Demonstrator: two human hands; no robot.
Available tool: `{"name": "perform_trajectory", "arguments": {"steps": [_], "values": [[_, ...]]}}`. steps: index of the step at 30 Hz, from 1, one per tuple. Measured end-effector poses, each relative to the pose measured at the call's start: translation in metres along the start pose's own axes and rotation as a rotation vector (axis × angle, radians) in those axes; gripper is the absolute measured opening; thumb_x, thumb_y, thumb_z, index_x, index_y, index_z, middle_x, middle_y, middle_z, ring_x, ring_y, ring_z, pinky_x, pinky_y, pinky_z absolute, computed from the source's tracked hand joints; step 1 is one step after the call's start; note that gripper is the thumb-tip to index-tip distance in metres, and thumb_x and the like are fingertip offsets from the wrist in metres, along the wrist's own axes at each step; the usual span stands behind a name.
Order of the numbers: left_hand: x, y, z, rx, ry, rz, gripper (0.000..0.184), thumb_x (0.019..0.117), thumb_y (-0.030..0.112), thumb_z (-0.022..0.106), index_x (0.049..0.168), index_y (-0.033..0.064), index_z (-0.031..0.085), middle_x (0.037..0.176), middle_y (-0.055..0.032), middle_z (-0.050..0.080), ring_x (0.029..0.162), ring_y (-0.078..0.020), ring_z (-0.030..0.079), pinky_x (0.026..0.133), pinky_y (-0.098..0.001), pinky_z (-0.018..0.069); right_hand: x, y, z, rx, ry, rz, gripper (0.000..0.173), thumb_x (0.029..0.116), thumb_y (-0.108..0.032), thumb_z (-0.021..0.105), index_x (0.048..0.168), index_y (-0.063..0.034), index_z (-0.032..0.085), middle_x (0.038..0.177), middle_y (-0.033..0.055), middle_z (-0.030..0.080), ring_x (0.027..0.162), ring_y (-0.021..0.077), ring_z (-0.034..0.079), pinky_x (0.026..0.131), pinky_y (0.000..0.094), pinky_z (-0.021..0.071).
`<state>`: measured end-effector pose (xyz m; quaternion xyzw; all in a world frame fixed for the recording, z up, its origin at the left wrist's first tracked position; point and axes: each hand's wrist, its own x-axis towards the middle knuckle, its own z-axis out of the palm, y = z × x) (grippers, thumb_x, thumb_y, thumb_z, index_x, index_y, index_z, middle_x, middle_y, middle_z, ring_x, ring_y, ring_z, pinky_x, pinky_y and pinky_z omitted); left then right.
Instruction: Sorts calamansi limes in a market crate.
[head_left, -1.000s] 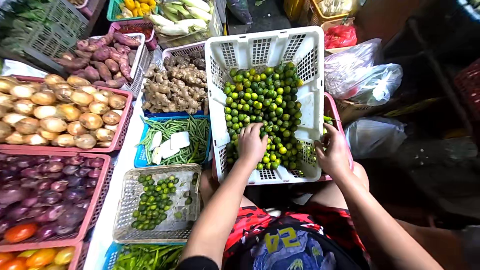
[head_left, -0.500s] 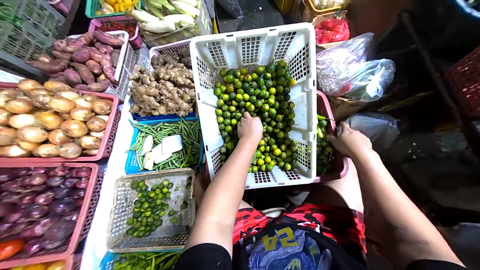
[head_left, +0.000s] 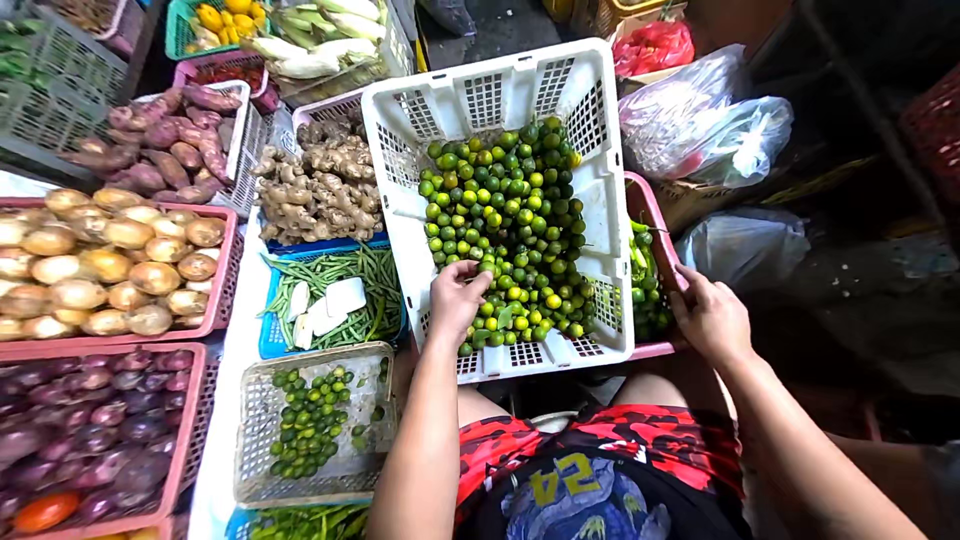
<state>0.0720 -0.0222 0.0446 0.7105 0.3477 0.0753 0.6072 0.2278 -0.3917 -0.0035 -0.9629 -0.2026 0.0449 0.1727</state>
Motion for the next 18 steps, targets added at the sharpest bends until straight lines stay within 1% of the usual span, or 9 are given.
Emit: {"name": "perform_trajectory", "arguments": {"steps": [2,4,7,9,12,13,14,15,18], "values": [[-0.016,-0.016,-0.016,-0.554,-0.097,-0.052,0.023,0.1022,0.013,0.055,0.125,0.0081,0.058,0.105,-0.0097,0.067,0.081,-0.0197,0.068,0.068,-0.035,0.0595,-0.002,-0.01,0.003,0.002,-0.032,-0.009,0.049,0.1008,-0.015,0.059,0.149,-0.0117,0.052,0.118,0.026,0.066,0.115,0.0478,0.062,0.102,0.0634,0.047],[-0.025,-0.027,-0.026,-0.947,-0.217,-0.048,0.033,0.0945,0.024,0.049,0.124,0.0154,0.061,0.111,-0.0113,0.069,0.09,-0.0254,0.07,0.072,-0.0405,0.0598,0.005,-0.027,-0.002,0.049,0.054,-0.042,0.047,0.099,-0.015,0.059,0.145,-0.0077,0.055,0.132,0.0267,0.061,0.127,0.048,0.055,0.109,0.0644,0.0413],[-0.041,-0.032,-0.033,-1.105,-0.23,-0.081,0.041,0.0942,0.03,0.042,0.126,0.0157,0.064,0.123,-0.0162,0.067,0.094,-0.0279,0.07,0.07,-0.0389,0.059,0.006,-0.071,-0.018,0.216,0.317,-0.154,0.039,0.0975,-0.013,0.059,0.135,-0.001,0.062,0.135,0.0259,0.06,0.131,0.0439,0.054,0.112,0.0594,0.0413],[-0.053,-0.023,-0.033,-0.937,-0.078,-0.153,0.035,0.1072,0.027,0.033,0.123,0.0147,0.062,0.113,-0.013,0.07,0.077,-0.018,0.068,0.058,-0.0275,0.0541,0.01,-0.116,-0.027,0.343,0.359,-0.266,0.035,0.0958,-0.007,0.058,0.129,0.0031,0.064,0.125,0.0246,0.064,0.118,0.0376,0.062,0.102,0.0524,0.0512],[-0.06,-0.021,-0.028,-0.351,0.049,0.004,0.021,0.099,0.004,0.062,0.12,0.0056,0.065,0.095,-0.0087,0.068,0.064,-0.0109,0.06,0.054,-0.0242,0.0509,0.036,-0.179,-0.005,0.411,0.042,-0.457,0.026,0.0982,-0.007,0.06,0.122,-0.0008,0.068,0.116,0.0171,0.069,0.104,0.029,0.069,0.093,0.0492,0.0579],[-0.062,-0.026,-0.026,-0.022,0.086,0.083,0.023,0.0944,0.012,0.073,0.116,0.007,0.071,0.098,-0.0057,0.071,0.071,-0.0103,0.064,0.064,-0.0262,0.0556,0.05,-0.198,0.012,0.396,-0.078,-0.468,0.022,0.0996,-0.01,0.062,0.118,-0.0053,0.071,0.115,0.0135,0.07,0.103,0.0271,0.07,0.092,0.0488,0.0587],[-0.065,-0.034,-0.023,0.29,0.071,0.165,0.026,0.0949,0.025,0.074,0.116,0.0101,0.074,0.108,-0.0046,0.071,0.092,-0.0121,0.068,0.083,-0.0315,0.0588,0.065,-0.215,0.033,0.366,-0.178,-0.448,0.019,0.1002,-0.013,0.062,0.115,-0.0087,0.073,0.115,0.0111,0.072,0.102,0.0265,0.071,0.092,0.0496,0.0587],[-0.067,-0.046,-0.019,0.522,0.04,0.248,0.031,0.0977,0.035,0.069,0.116,0.0112,0.075,0.113,-0.0073,0.071,0.101,-0.0172,0.069,0.091,-0.0379,0.0585,0.079,-0.231,0.051,0.308,-0.273,-0.396,0.021,0.1008,-0.014,0.06,0.117,-0.0107,0.074,0.118,0.0105,0.072,0.106,0.0279,0.071,0.094,0.0519,0.0575],[-0.074,-0.088,-0.005,0.772,0.118,0.466,0.038,0.1008,0.046,0.059,0.099,0.0124,0.076,0.095,-0.0077,0.073,0.085,-0.0221,0.072,0.075,-0.0418,0.0603,0.11,-0.27,0.089,0.104,-0.409,-0.199,0.027,0.1037,-0.017,0.053,0.126,-0.0128,0.068,0.121,0.0159,0.071,0.113,0.0379,0.068,0.091,0.061,0.0555]]}}
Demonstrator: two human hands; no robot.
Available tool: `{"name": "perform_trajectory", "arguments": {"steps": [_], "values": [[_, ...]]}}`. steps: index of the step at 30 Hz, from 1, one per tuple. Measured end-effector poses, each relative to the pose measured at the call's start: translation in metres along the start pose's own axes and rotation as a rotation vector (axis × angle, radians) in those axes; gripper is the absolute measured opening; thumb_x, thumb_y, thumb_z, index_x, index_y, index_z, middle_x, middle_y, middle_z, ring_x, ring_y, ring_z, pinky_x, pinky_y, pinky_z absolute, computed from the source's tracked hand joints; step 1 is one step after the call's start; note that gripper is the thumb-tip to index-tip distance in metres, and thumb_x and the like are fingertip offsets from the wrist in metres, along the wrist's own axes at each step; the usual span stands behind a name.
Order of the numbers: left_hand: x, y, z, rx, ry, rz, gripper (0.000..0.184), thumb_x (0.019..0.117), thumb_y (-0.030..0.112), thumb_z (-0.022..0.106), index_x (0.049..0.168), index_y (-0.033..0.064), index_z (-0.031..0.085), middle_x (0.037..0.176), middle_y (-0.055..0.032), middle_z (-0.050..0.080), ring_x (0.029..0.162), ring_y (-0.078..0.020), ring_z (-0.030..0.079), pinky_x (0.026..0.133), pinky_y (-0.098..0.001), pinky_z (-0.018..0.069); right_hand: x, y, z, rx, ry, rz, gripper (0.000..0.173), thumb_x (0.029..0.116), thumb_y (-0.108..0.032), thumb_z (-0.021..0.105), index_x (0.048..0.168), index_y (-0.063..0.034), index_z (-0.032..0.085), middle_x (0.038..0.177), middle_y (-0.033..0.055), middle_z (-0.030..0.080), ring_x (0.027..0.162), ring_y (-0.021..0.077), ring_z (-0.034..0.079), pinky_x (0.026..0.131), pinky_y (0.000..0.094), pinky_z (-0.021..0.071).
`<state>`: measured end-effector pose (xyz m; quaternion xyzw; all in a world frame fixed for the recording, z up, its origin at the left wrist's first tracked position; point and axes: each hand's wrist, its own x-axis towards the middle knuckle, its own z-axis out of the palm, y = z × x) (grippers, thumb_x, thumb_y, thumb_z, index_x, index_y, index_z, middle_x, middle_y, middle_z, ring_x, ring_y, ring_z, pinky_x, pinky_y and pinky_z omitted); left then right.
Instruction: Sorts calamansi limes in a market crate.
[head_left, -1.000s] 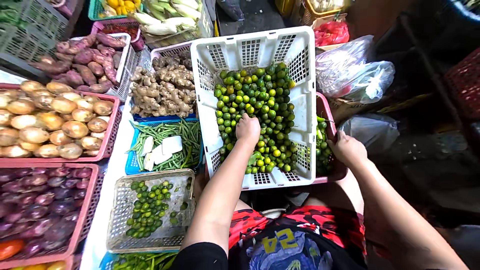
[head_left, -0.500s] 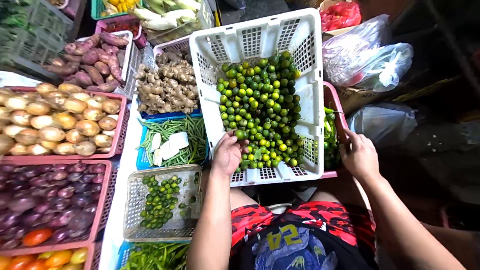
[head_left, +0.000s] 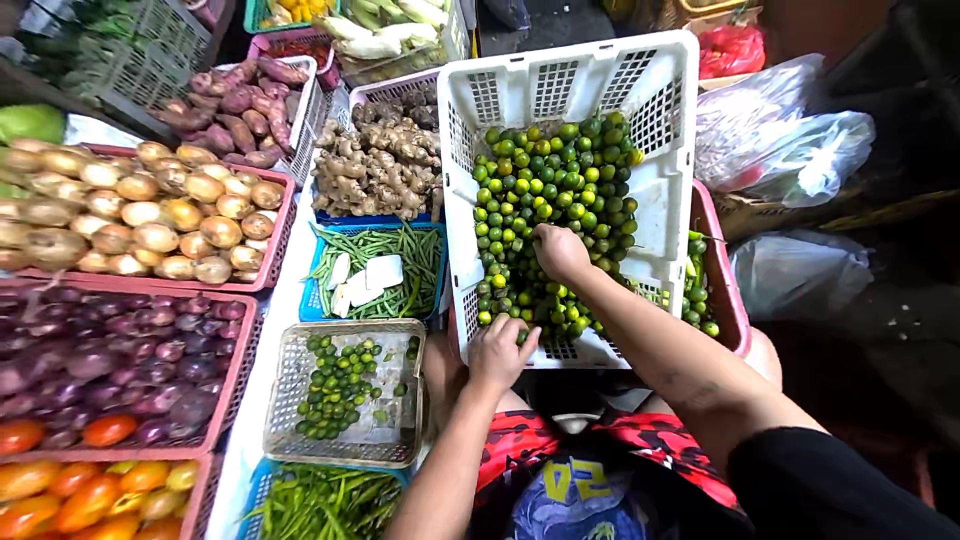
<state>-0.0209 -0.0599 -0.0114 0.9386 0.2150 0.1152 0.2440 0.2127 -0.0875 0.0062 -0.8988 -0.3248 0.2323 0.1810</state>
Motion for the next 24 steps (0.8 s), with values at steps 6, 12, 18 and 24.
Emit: {"name": "perform_trajectory", "arguments": {"steps": [6,12,18,24], "values": [[-0.009,-0.01,0.03,0.076,0.462,0.115,0.028,0.094,0.037,0.064,0.081,0.0133,0.073,0.075,-0.0025,0.07,0.071,-0.0168,0.07,0.067,-0.0326,0.0588,0.016,-0.026,0.007,-0.138,-0.044,0.186,0.037,0.094,-0.012,0.065,0.13,-0.01,0.059,0.113,0.0227,0.07,0.106,0.0445,0.069,0.081,0.0646,0.0564],[-0.009,-0.01,0.029,0.07,0.451,0.107,0.033,0.0959,0.043,0.062,0.086,0.0134,0.073,0.081,-0.003,0.073,0.077,-0.0171,0.072,0.073,-0.0328,0.0599,-0.016,0.002,-0.016,0.145,0.146,-0.043,0.034,0.0892,-0.017,0.075,0.12,-0.0084,0.065,0.109,0.0182,0.071,0.097,0.0395,0.07,0.081,0.0636,0.0567],[-0.009,-0.008,0.032,0.098,0.485,0.102,0.025,0.0889,0.037,0.069,0.083,0.0132,0.07,0.077,-0.0025,0.074,0.07,-0.0165,0.072,0.067,-0.0319,0.06,-0.069,0.054,-0.024,0.513,0.146,0.035,0.026,0.0905,-0.007,0.059,0.115,-0.0082,0.066,0.12,0.0174,0.062,0.093,0.0307,0.064,0.076,0.0537,0.0529],[-0.008,-0.008,0.031,0.137,0.422,0.087,0.021,0.0889,0.033,0.066,0.087,0.0135,0.073,0.079,-0.0011,0.075,0.072,-0.0154,0.073,0.068,-0.0317,0.0603,-0.032,0.024,0.012,-0.275,-0.104,-0.051,0.028,0.1011,-0.022,0.06,0.127,-0.0182,0.071,0.128,0.0169,0.067,0.111,0.0427,0.067,0.085,0.066,0.055]]}}
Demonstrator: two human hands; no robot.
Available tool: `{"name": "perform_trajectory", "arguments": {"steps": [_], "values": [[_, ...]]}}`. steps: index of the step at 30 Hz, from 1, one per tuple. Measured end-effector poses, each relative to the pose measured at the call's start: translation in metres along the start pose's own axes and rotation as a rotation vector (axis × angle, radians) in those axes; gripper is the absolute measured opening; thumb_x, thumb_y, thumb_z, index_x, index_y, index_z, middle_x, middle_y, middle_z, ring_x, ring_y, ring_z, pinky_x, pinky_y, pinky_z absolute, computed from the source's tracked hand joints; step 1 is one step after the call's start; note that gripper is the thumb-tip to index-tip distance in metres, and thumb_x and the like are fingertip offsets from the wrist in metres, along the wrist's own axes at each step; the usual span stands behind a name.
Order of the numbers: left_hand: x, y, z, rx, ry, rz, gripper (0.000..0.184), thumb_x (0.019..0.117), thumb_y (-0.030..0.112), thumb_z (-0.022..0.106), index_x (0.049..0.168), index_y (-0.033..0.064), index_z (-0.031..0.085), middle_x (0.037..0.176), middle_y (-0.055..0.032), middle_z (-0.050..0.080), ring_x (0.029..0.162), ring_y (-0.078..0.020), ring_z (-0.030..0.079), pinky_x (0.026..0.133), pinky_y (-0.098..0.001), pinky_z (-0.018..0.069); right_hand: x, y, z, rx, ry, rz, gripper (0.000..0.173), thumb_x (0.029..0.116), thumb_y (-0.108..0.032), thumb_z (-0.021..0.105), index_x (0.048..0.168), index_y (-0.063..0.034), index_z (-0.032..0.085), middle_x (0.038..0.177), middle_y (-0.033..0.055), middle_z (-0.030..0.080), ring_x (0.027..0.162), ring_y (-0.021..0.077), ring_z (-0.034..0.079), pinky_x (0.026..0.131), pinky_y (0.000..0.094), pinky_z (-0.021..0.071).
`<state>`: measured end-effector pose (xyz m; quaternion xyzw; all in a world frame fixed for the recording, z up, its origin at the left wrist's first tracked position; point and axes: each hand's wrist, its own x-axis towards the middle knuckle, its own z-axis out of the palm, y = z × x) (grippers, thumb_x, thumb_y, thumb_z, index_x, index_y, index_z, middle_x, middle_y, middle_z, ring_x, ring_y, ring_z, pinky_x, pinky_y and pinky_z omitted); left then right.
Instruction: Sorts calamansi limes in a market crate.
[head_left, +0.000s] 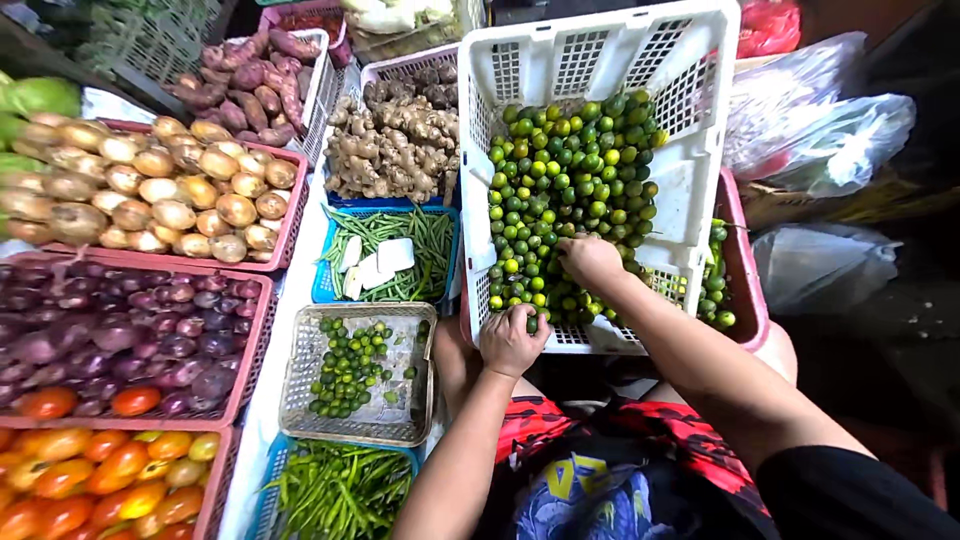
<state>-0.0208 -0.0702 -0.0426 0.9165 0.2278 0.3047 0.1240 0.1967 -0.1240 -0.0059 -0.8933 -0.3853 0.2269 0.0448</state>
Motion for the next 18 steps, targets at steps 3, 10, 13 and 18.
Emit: {"name": "perform_trajectory", "arguments": {"steps": [3,10,13,18], "values": [[0.001,0.001,0.0,0.006,0.0,-0.001,0.021,0.0895,0.033,0.065,0.087,0.0135,0.073,0.079,-0.0012,0.075,0.072,-0.0155,0.073,0.068,-0.0319,0.0602,0.003,-0.007,-0.008,-0.078,-0.082,-0.029,0.03,0.0997,-0.021,0.062,0.128,-0.0201,0.071,0.129,0.0157,0.068,0.111,0.0421,0.068,0.085,0.0667,0.0548],[-0.001,0.002,-0.001,0.004,-0.011,-0.003,0.022,0.0902,0.035,0.065,0.087,0.0142,0.073,0.078,-0.0017,0.075,0.073,-0.0168,0.073,0.068,-0.0343,0.0604,-0.011,0.025,-0.01,0.492,0.169,0.039,0.033,0.0971,-0.03,0.07,0.126,-0.0142,0.07,0.122,0.0165,0.066,0.11,0.0363,0.065,0.092,0.062,0.0522],[0.001,0.001,0.0,0.013,-0.014,0.011,0.023,0.0911,0.035,0.064,0.086,0.0151,0.073,0.077,-0.001,0.074,0.072,-0.0159,0.073,0.068,-0.0333,0.06,-0.004,0.013,-0.004,0.166,0.1,0.005,0.028,0.0956,-0.026,0.069,0.122,-0.0188,0.074,0.133,0.0183,0.06,0.107,0.0399,0.067,0.085,0.0627,0.057],[0.0,0.0,0.001,0.011,-0.011,0.018,0.022,0.0914,0.034,0.064,0.085,0.0156,0.072,0.077,-0.0003,0.074,0.073,-0.0156,0.073,0.068,-0.0323,0.0594,0.011,0.002,-0.009,-0.076,-0.062,-0.036,0.034,0.0946,-0.03,0.072,0.128,-0.0211,0.072,0.138,0.0212,0.055,0.102,0.0418,0.068,0.082,0.0622,0.0571]]}}
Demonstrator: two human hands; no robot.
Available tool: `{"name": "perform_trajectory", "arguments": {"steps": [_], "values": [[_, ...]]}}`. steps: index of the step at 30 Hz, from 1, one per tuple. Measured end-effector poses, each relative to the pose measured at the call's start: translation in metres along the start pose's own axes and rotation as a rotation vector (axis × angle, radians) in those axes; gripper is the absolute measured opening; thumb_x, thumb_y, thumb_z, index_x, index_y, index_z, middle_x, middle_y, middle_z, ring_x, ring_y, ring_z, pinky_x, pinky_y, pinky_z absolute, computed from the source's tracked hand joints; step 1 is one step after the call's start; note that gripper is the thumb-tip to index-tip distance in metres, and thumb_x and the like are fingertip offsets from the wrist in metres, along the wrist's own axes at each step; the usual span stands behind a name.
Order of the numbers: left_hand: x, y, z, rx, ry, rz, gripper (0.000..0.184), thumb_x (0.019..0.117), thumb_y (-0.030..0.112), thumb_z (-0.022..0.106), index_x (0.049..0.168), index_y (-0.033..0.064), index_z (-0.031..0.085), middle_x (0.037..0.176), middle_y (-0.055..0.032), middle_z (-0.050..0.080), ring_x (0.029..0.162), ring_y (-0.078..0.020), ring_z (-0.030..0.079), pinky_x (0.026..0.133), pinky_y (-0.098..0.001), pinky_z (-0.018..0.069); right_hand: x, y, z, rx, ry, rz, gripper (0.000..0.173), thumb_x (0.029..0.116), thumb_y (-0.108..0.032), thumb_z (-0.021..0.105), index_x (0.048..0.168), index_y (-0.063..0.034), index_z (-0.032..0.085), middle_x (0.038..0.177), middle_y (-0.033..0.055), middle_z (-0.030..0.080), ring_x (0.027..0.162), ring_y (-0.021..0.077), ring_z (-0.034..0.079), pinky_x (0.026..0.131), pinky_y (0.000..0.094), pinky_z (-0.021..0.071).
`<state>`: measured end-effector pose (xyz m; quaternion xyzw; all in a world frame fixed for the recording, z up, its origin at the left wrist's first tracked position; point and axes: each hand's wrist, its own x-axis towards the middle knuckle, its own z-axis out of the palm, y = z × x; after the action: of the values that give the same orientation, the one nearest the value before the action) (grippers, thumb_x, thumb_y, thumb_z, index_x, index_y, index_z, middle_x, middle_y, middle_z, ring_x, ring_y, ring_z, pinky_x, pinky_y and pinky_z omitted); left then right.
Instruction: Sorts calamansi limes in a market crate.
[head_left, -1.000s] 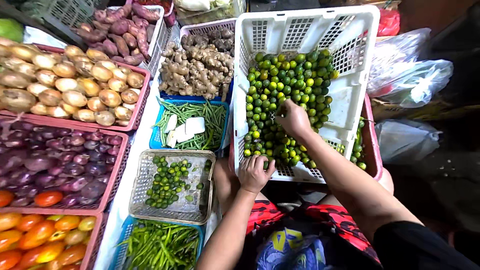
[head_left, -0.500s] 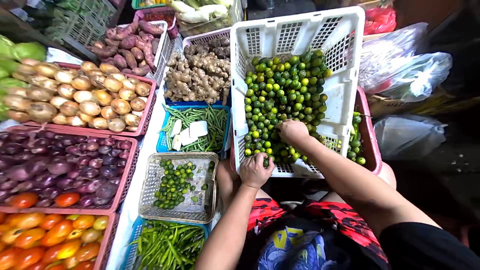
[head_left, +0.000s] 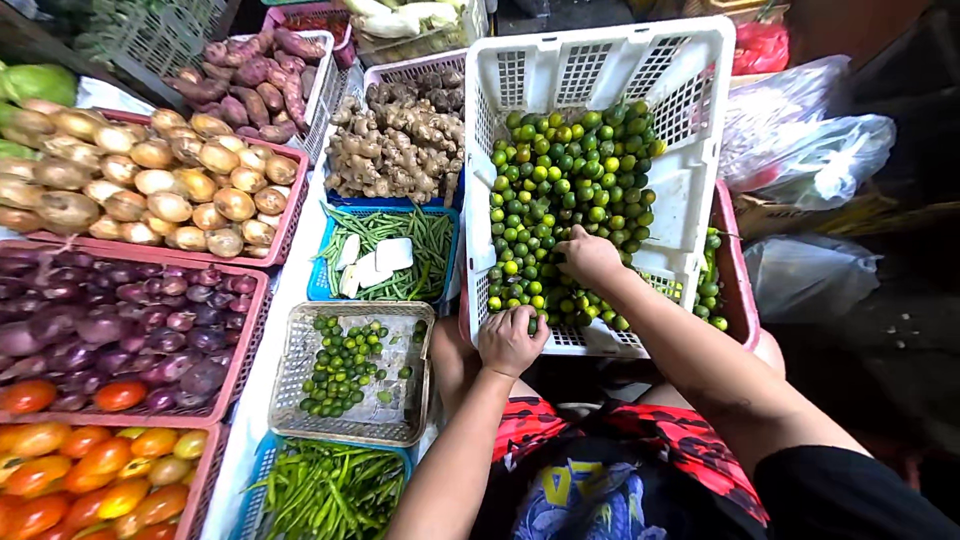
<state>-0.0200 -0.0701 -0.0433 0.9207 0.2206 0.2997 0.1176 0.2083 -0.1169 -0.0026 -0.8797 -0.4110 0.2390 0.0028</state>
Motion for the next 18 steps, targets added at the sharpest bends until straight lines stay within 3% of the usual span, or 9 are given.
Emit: {"name": "perform_trajectory", "arguments": {"steps": [2,4,5,6,7,9,13,16,18], "values": [[-0.001,0.0,0.001,0.003,0.001,-0.002,0.022,0.0916,0.035,0.063,0.085,0.016,0.072,0.077,0.0001,0.074,0.073,-0.0152,0.073,0.068,-0.0324,0.0594,0.002,0.011,0.0,0.095,0.041,-0.033,0.033,0.0925,-0.036,0.073,0.122,-0.0212,0.073,0.132,0.0167,0.061,0.104,0.0385,0.068,0.083,0.0617,0.0572],[-0.002,0.0,0.002,-0.001,0.001,-0.005,0.022,0.0919,0.036,0.063,0.086,0.0161,0.073,0.078,0.0004,0.074,0.074,-0.0149,0.073,0.069,-0.0326,0.0596,-0.007,0.026,0.001,0.489,0.124,-0.05,0.033,0.0927,-0.041,0.074,0.116,-0.0168,0.075,0.113,0.0118,0.067,0.1,0.03,0.066,0.084,0.0556,0.0557],[-0.002,0.0,0.002,-0.002,0.002,-0.005,0.022,0.0919,0.035,0.064,0.086,0.0159,0.073,0.079,0.0003,0.074,0.074,-0.0151,0.073,0.069,-0.0327,0.0597,-0.018,0.028,0.002,0.759,0.134,-0.029,0.03,0.0952,-0.042,0.071,0.112,-0.0169,0.075,0.101,0.0074,0.07,0.086,0.0213,0.065,0.075,0.0455,0.0556],[-0.001,-0.001,0.002,-0.003,0.007,-0.003,0.022,0.0918,0.035,0.064,0.086,0.0156,0.072,0.079,-0.0002,0.074,0.074,-0.0155,0.073,0.069,-0.0327,0.0594,-0.031,0.026,0.003,1.044,0.095,0.006,0.03,0.0999,-0.043,0.064,0.112,-0.0169,0.073,0.088,0.0023,0.065,0.068,0.0115,0.056,0.06,0.0311,0.0485],[-0.001,-0.001,0.001,-0.003,0.012,0.0,0.022,0.0916,0.035,0.064,0.086,0.0154,0.073,0.079,-0.0006,0.074,0.073,-0.0157,0.072,0.069,-0.0327,0.0593,-0.043,0.024,0.001,1.325,0.004,0.049,0.03,0.1038,-0.042,0.056,0.115,-0.0158,0.068,0.086,-0.0007,0.061,0.061,0.007,0.051,0.056,0.0245,0.0458],[-0.001,-0.001,0.002,-0.003,0.016,0.013,0.022,0.0911,0.034,0.064,0.086,0.0151,0.073,0.079,-0.0006,0.074,0.073,-0.0157,0.073,0.069,-0.0325,0.0593,-0.058,0.018,-0.003,1.695,-0.127,0.123,0.032,0.1071,-0.041,0.044,0.109,-0.0154,0.062,0.082,-0.0017,0.061,0.059,0.0065,0.053,0.056,0.0229,0.0481],[-0.001,-0.002,0.001,0.0,0.005,0.023,0.023,0.0923,0.035,0.063,0.087,0.015,0.073,0.08,-0.0007,0.075,0.074,-0.0157,0.073,0.07,-0.0326,0.0594,-0.062,0.019,0.001,1.919,-0.204,0.033,0.053,0.1063,-0.049,0.024,0.102,-0.0143,0.064,0.07,-0.004,0.055,0.053,0.0057,0.05,0.05,0.0202,0.0452],[-0.001,-0.001,0.001,0.008,0.002,0.018,0.023,0.0928,0.035,0.062,0.087,0.015,0.073,0.08,-0.0006,0.075,0.075,-0.0156,0.073,0.07,-0.0324,0.0596,-0.059,0.024,0.004,2.142,-0.184,0.055,0.045,0.1036,-0.048,0.033,0.107,-0.016,0.064,0.085,0.0002,0.064,0.062,0.0084,0.058,0.055,0.0225,0.0504],[0.0,-0.001,0.0,0.019,0.004,0.019,0.023,0.0927,0.035,0.062,0.087,0.0153,0.073,0.08,-0.0005,0.075,0.075,-0.0155,0.073,0.07,-0.0322,0.0594,-0.055,0.026,0.006,2.292,-0.188,-0.025,0.039,0.0977,-0.034,0.038,0.125,-0.0183,0.061,0.117,0.0086,0.067,0.079,0.0157,0.067,0.064,0.0288,0.0563]]}}
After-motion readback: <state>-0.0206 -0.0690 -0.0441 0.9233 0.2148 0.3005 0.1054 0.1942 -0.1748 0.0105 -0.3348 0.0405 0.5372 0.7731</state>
